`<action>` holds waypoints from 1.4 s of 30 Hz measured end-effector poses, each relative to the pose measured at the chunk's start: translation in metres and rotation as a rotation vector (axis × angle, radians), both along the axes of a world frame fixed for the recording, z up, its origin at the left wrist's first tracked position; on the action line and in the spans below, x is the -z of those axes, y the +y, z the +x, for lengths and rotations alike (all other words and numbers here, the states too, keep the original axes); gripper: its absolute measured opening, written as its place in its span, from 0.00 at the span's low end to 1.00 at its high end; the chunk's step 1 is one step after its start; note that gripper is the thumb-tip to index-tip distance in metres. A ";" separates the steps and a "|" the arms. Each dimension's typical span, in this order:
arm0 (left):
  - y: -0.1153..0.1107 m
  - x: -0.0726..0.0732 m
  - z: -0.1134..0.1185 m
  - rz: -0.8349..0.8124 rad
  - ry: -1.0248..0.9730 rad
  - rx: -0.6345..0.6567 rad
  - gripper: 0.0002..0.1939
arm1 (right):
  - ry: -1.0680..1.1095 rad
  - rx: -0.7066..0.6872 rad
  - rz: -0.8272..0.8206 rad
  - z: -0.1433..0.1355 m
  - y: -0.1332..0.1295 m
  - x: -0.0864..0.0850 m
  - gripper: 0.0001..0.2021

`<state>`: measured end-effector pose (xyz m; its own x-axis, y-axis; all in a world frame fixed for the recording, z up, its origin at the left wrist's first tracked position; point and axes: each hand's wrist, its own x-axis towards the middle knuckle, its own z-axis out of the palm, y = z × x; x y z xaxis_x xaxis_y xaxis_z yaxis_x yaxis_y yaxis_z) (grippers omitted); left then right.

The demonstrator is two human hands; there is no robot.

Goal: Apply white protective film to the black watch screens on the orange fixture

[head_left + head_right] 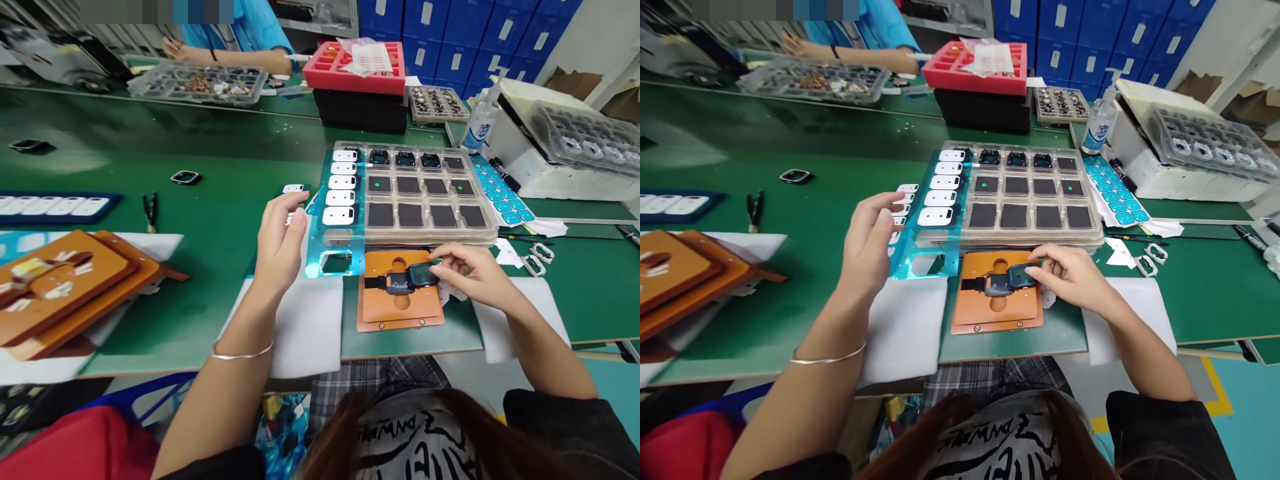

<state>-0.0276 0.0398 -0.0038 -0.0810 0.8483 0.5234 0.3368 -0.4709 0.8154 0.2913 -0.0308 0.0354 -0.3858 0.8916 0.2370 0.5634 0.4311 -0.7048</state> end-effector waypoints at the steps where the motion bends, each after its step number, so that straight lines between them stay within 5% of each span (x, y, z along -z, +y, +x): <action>1: -0.001 -0.001 0.000 0.004 0.009 -0.008 0.21 | -0.002 0.008 0.088 0.001 0.000 0.000 0.09; 5: -0.002 -0.003 0.002 0.029 0.043 -0.032 0.28 | -0.034 -0.098 0.340 0.002 0.001 -0.001 0.10; 16: -0.003 -0.004 0.001 -0.002 0.047 -0.038 0.35 | -0.045 -0.145 0.421 -0.025 0.003 0.008 0.12; 35: -0.004 -0.005 0.000 -0.058 0.131 -0.058 0.41 | -0.181 -0.106 0.222 -0.039 0.000 0.008 0.13; 42: -0.001 -0.002 -0.004 -0.049 0.072 -0.044 0.36 | -0.149 -0.213 0.361 -0.037 0.008 -0.001 0.27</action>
